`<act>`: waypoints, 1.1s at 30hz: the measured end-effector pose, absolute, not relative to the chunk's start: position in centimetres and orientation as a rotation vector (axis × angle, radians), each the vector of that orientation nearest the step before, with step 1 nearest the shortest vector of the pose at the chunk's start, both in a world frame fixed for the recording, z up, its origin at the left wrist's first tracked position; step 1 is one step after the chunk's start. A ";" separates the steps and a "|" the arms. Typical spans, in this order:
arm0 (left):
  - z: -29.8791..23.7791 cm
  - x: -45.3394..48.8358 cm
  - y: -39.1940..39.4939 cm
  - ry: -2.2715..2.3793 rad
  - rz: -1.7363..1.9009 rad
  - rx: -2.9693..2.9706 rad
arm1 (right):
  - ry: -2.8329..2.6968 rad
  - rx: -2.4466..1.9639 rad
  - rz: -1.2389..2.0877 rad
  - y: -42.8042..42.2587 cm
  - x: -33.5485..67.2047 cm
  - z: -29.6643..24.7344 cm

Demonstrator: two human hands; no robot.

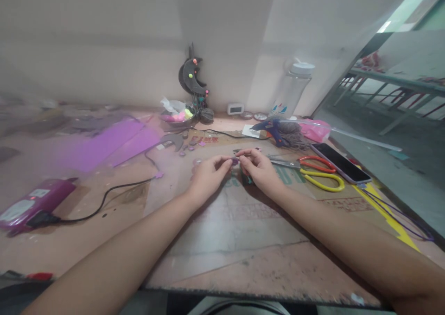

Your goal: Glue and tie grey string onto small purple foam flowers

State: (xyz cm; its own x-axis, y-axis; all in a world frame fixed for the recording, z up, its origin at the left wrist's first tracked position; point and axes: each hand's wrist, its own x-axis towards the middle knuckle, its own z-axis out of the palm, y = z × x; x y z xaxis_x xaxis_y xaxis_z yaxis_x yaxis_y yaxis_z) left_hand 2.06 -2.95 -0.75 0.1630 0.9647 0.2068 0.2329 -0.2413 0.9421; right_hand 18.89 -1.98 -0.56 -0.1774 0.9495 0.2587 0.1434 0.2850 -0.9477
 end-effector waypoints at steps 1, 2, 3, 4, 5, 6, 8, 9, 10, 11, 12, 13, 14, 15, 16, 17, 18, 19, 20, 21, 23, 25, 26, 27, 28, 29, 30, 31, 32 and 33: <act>-0.7 2.0 -3.0 1.174 1.140 1.631 | -1.575 -1.044 1.017 -2.1 18.9 -0.5; -0.6 2.0 -3.0 1.177 1.139 1.628 | -1.584 -1.052 1.010 -2.2 18.9 -0.4; -0.6 2.0 -3.1 1.179 1.137 1.623 | -1.595 -1.057 1.003 -2.3 18.9 -0.3; -0.5 2.0 -3.1 1.183 1.132 1.621 | -1.604 -1.055 0.998 -2.5 18.9 -0.2; -0.5 2.0 -3.1 1.187 1.129 1.621 | -1.613 -1.047 0.995 -2.6 18.8 -0.2; -0.6 2.0 -3.1 1.190 1.130 1.623 | -1.622 -1.033 0.993 -2.6 18.8 -0.2; -0.7 2.0 -3.0 1.185 1.140 1.615 | -1.630 -1.011 0.979 -2.6 18.7 -0.3; -0.8 2.1 -3.0 1.174 1.143 1.599 | -1.630 -1.009 0.967 -2.4 18.7 -0.4; -0.9 2.2 -3.0 1.156 1.143 1.570 | -1.627 -1.017 0.950 -2.3 18.7 -0.6; -0.9 2.3 -3.0 1.133 1.141 1.525 | -1.624 -1.031 0.932 -2.1 18.6 -0.8; -0.9 2.4 -2.9 1.110 1.137 1.470 | -1.624 -1.048 0.919 -2.0 18.6 -0.9; -0.9 2.5 -2.9 1.087 1.133 1.413 | -1.629 -1.065 0.915 -1.9 18.7 -1.1; -0.9 2.5 -2.9 1.068 1.132 1.360 | -1.640 -1.082 0.917 -1.8 18.7 -1.2; -0.8 2.6 -2.8 1.054 1.134 1.315 | -1.654 -1.097 0.918 -1.8 18.7 -1.2; -0.8 2.7 -2.8 1.045 1.140 1.282 | -1.670 -1.111 0.918 -1.8 18.7 -1.2; -0.8 2.7 -2.7 1.037 1.145 1.263 | -1.685 -1.121 0.918 -1.8 18.7 -1.1; -0.8 2.7 -2.7 1.028 1.147 1.252 | -1.694 -1.127 0.914 -1.9 18.7 -1.1; -0.8 2.7 -2.6 1.019 1.146 1.248 | -1.700 -1.130 0.906 -1.9 18.7 -1.0; -0.9 2.7 -2.6 1.013 1.146 1.250 | -1.703 -1.133 0.892 -2.0 18.8 -1.0; -0.9 2.6 -2.6 1.013 1.148 1.261 | -1.706 -1.137 0.875 -2.0 18.8 -1.0; -1.0 2.6 -2.6 1.032 1.159 1.296 | -1.716 -1.148 0.834 -2.0 18.8 -0.9; -1.0 2.5 -2.7 1.059 1.171 1.335 | -1.734 -1.157 0.807 -2.1 18.8 -0.9; -1.0 2.5 -2.7 1.071 1.171 1.349 | -1.749 -1.160 0.795 -2.1 18.8 -0.8; -1.0 2.4 -2.7 1.085 1.169 1.359 | -1.767 -1.162 0.777 -2.2 18.8 -0.8; -0.9 2.4 -2.8 1.099 1.169 1.367 | -1.786 -1.162 0.753 -2.2 18.8 -0.8; -0.9 2.4 -2.8 1.114 1.171 1.376 | -1.804 -1.160 0.722 -2.2 18.8 -0.8; -0.8 2.4 -2.8 1.129 1.174 1.387 | -1.821 -1.158 0.689 -2.2 18.8 -0.8; -0.7 2.5 -2.9 1.144 1.179 1.399 | -1.836 -1.155 0.659 -2.3 18.8 -0.8; -0.7 2.5 -2.9 1.157 1.181 1.419 | -1.847 -1.150 0.634 -2.3 18.8 -0.8; -0.6 2.5 -3.0 1.171 1.181 1.445 | -1.858 -1.147 0.613 -2.3 18.8 -0.9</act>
